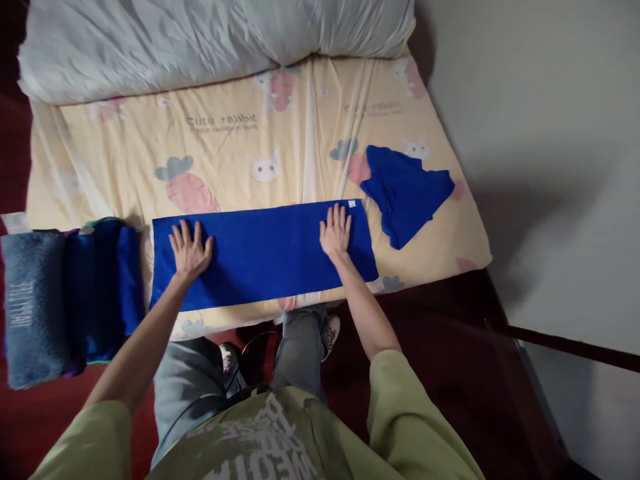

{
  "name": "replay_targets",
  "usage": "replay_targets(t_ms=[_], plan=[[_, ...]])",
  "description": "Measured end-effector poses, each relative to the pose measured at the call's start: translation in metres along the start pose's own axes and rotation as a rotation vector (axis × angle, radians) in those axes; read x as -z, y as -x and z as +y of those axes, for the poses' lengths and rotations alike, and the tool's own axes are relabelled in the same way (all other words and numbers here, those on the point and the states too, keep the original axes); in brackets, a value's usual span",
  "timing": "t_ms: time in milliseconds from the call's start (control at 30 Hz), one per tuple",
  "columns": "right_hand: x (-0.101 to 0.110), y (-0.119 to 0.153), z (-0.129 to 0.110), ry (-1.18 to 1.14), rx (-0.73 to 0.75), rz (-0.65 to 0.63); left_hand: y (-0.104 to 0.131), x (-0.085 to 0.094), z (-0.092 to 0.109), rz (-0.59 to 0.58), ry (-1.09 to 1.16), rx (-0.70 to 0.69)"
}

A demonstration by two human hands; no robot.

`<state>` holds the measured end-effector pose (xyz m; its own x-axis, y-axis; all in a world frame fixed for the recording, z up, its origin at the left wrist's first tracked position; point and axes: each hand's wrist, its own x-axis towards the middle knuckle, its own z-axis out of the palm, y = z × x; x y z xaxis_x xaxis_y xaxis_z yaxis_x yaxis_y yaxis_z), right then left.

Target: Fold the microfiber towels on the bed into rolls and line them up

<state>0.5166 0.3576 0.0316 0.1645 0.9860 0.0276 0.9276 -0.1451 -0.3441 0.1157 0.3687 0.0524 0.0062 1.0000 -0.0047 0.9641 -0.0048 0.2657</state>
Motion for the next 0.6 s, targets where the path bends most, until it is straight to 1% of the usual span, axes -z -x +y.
replay_targets(t_ms=[67,100,133,167,200,267,367,433,500,600], plan=[[-0.004,0.034,-0.031,-0.034,0.131,-0.062,0.035,-0.004,0.015,-0.054,-0.009,-0.090],[-0.006,0.052,-0.043,-0.042,0.193,-0.090,0.052,-0.005,0.019,-0.069,-0.011,-0.111],[-0.008,0.068,-0.050,-0.042,0.229,-0.107,0.067,-0.006,0.019,-0.069,-0.012,-0.105],[-0.009,0.081,-0.051,-0.040,0.236,-0.111,0.081,-0.006,0.017,-0.058,-0.013,-0.078],[-0.008,0.092,-0.047,-0.036,0.220,-0.105,0.093,-0.005,0.012,-0.040,-0.012,-0.037],[-0.002,0.107,-0.023,-0.015,0.139,-0.072,0.109,0.000,-0.004,0.001,-0.004,0.047],[0.014,0.116,0.031,0.052,-0.001,0.001,0.124,0.009,-0.028,0.043,0.000,0.115],[0.022,0.120,0.062,0.099,-0.067,0.059,0.130,0.012,-0.037,0.071,-0.011,0.143],[0.026,0.124,0.079,0.133,-0.106,0.085,0.134,0.012,-0.039,0.089,-0.029,0.176],[0.024,0.128,0.085,0.157,-0.143,0.069,0.137,0.009,-0.038,0.074,-0.063,0.217]])
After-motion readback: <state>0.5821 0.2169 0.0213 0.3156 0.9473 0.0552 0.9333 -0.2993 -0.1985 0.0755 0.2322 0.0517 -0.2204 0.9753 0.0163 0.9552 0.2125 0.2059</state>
